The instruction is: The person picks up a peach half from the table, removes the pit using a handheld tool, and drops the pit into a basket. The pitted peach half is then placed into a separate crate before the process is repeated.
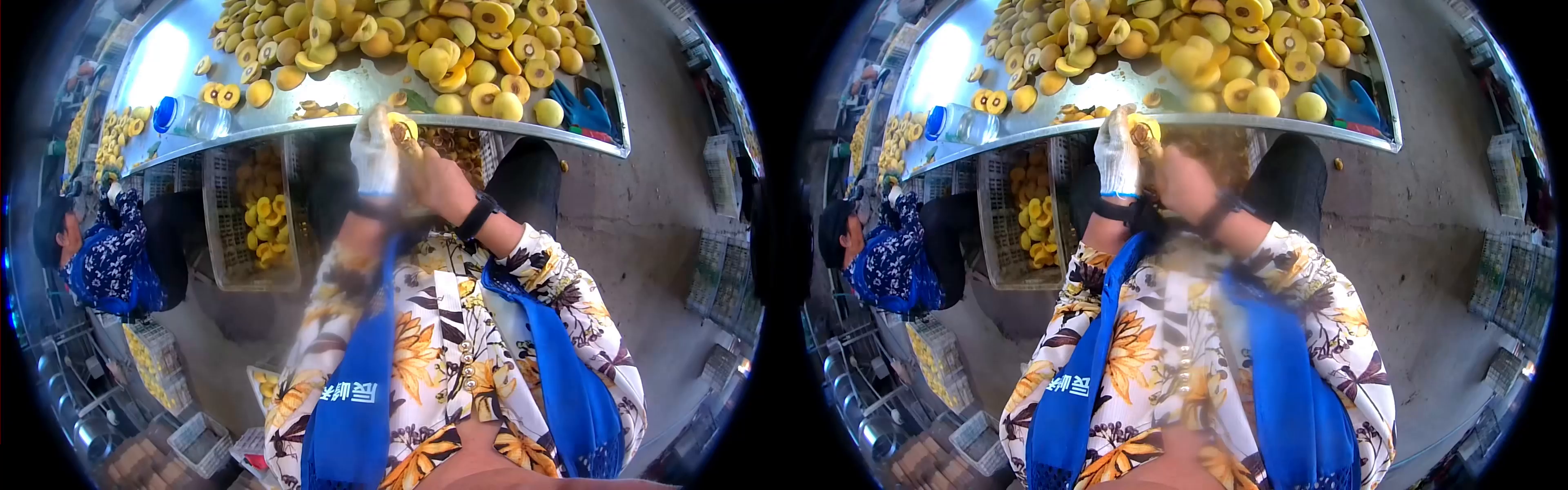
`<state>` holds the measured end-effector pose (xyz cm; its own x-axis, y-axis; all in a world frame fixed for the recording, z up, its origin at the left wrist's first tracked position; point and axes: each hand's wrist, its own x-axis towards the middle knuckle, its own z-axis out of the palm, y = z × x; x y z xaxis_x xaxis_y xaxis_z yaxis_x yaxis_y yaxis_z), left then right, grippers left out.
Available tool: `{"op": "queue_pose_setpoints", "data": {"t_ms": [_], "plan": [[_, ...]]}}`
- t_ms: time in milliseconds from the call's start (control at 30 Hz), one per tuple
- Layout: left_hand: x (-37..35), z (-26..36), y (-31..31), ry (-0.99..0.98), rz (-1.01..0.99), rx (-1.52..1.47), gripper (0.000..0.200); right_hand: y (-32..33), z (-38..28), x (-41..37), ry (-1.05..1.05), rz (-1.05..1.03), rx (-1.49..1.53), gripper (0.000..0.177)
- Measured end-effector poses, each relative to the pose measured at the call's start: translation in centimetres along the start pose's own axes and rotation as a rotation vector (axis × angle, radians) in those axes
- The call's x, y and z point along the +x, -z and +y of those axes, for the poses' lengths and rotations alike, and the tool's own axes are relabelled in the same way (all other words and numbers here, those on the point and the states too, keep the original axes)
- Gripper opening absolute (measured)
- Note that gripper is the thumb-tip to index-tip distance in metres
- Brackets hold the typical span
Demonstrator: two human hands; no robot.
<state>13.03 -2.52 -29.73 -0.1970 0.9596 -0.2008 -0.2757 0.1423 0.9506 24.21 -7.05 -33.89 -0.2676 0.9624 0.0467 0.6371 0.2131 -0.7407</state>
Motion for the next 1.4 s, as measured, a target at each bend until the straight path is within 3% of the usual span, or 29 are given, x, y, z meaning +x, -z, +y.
{"op": "queue_pose_setpoints", "data": {"t_ms": [67, 200, 267, 300, 367, 467, 533, 633, 733, 867, 1067, 1100, 1167, 1200, 1233, 1267, 1300, 1367, 1400], "plan": [[0.7, 0.3, 0.8, -0.014, -0.059, 0.066, 0.026, -0.2, 0.2, -0.2, 0.091, 0.008, 0.05, 0.014], [1.7, 1.5, 1.5, 0.084, -0.264, 0.28, 0.025, -0.7, 0.1, -0.3, 0.019, -0.048, 0.088, 0.014], [1.6, 1.7, 1.8, 0.09, -0.29, 0.135, 0.026, -0.1, -0.6, -0.2, -0.012, -0.064, 0.129, 0.016], [1.3, 2.2, 1.8, 0.092, -0.304, 0.062, 0.027, 0.8, -1.7, 0.0, -0.127, -0.106, 0.296, 0.016], [-0.3, 1.5, 1.0, -0.04, -0.085, -0.051, 0.031, 2.6, -4.2, 0.6, -0.353, -0.191, 0.637, 0.016], [1.0, -1.3, 1.6, 0.193, -0.006, -0.295, 0.029, 2.3, -4.6, 0.2, -0.527, -0.308, 0.768, 0.013], [1.5, -2.1, 1.9, 0.258, 0.002, -0.372, 0.028, 2.3, -4.5, -0.1, -0.545, -0.344, 0.863, 0.014], [1.0, -1.6, 2.0, 0.253, -0.102, -0.249, 0.031, 2.3, -4.5, -0.4, -0.571, -0.394, 0.938, 0.013], [1.1, -2.3, 2.1, 0.1, -0.208, -0.074, 0.033, 2.7, -4.6, -0.4, -0.567, -0.415, 0.913, 0.009], [1.0, -1.8, 2.2, 0.281, -0.309, -0.248, 0.033, 2.1, -3.4, -0.9, -0.533, -0.541, 1.136, 0.006], [1.0, 0.4, 1.9, 0.401, -0.087, -0.341, 0.041, 1.5, -1.2, 0.8, -0.474, -0.785, 1.519, 0.008], [1.9, -0.2, 3.3, 0.442, -0.095, -0.492, 0.046, 1.8, -1.2, 0.7, -0.429, -0.795, 1.563, 0.008], [4.7, 0.1, 6.9, 0.398, 0.266, -0.68, 0.051, 2.3, -1.3, 0.3, -0.338, -0.82, 1.654, 0.009], [5.4, 0.6, 10.6, 0.401, 0.143, -0.63, 0.05, 1.8, -0.3, 0.4, -0.353, -0.808, 1.59, 0.011], [6.0, 0.8, 13.5, 0.204, 0.02, -0.507, 0.05, 0.7, 1.5, 0.7, -0.366, -0.79, 1.528, 0.014], [6.1, 1.8, 15.5, 0.189, 0.08, -0.339, 0.043, -0.1, 2.7, 0.9, -0.378, -0.769, 1.466, 0.017], [6.5, 1.5, 15.7, -0.069, 0.459, 0.058, 0.043, -0.5, 3.0, 0.5, -0.198, -0.52, 1.009, 0.016], [6.6, 3.1, 17.3, -0.23, 0.543, 1.112, 0.05, -0.9, 3.0, -0.2, 0.122, -0.018, 0.08, 0.019], [5.7, 5.0, 14.3, -0.177, 0.536, 1.122, 0.056, -0.1, 3.0, 0.2, -0.061, -0.196, 0.107, 0.031]]}}
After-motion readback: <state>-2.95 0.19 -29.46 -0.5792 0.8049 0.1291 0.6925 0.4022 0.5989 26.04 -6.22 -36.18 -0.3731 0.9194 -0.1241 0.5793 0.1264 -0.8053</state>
